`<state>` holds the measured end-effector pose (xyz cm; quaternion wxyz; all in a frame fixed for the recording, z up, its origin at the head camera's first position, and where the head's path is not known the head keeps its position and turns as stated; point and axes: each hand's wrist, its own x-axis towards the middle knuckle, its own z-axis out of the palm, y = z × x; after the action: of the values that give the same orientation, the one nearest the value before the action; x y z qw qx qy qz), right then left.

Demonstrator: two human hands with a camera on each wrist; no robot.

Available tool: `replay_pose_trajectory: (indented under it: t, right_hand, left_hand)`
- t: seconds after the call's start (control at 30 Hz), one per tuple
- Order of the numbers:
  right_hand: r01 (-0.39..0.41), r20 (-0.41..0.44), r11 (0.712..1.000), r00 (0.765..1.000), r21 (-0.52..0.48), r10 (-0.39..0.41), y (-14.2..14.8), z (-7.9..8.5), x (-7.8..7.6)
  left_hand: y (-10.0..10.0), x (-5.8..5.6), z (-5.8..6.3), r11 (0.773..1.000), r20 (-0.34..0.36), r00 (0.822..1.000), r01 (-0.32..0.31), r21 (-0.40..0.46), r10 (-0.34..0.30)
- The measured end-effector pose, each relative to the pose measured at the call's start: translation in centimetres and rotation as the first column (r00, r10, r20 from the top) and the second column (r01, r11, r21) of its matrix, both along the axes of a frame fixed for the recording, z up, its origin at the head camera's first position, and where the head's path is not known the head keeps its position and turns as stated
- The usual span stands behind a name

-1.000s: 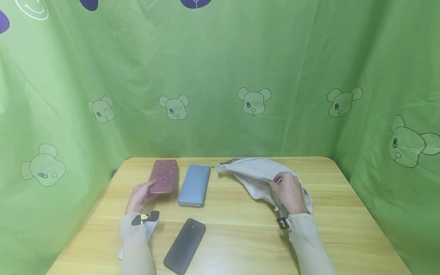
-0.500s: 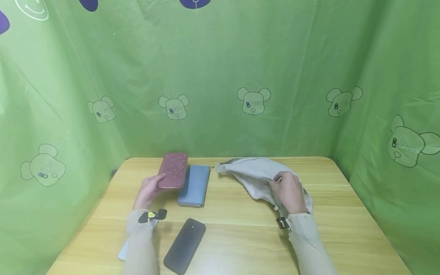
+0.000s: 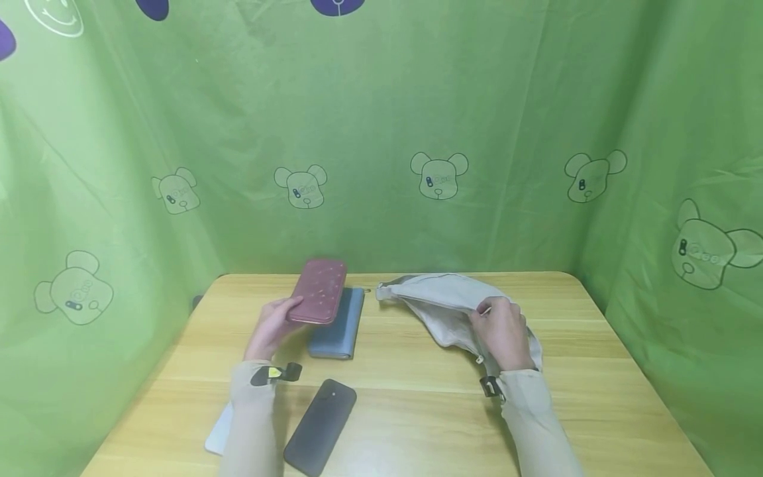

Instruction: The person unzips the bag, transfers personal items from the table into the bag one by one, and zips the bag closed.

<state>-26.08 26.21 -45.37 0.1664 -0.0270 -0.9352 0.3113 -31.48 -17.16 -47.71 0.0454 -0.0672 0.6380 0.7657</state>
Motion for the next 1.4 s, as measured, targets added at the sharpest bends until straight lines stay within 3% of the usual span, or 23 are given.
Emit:
replay_pose_trajectory:
  t: [0.3, 0.57, 0.83, 1.17, 1.4]
  right_hand:
    - [0.007, 0.002, 1.000, 1.000, -0.009, -0.007, -0.1, 0.1, 0.1]
    - [0.003, 0.018, 1.000, 1.000, -0.009, -0.003, -0.1, 0.0, 0.0]
    - [-0.017, 0.032, 1.000, 0.999, -0.018, 0.018, -0.3, -0.1, 0.1]
    - [-0.036, 0.036, 0.999, 0.999, -0.012, 0.036, -0.5, 0.0, 0.1]
    - [-0.056, 0.037, 0.998, 0.998, -0.011, 0.056, -0.9, -0.1, 0.3]
  left_hand:
    - [1.9, 0.5, 1.1, 0.997, -0.028, 0.997, 0.074, -0.012, -0.074]
    - [3.4, 0.8, 1.2, 0.981, -0.043, 0.981, 0.190, -0.031, -0.191]
    - [5.0, 0.9, 0.9, 0.942, -0.013, 0.944, 0.330, -0.063, -0.331]
    - [6.9, 0.9, -0.1, 0.884, 0.014, 0.896, 0.440, -0.159, -0.443]
    - [7.9, 0.6, -1.5, 0.846, 0.065, 0.852, 0.524, -0.100, -0.520]
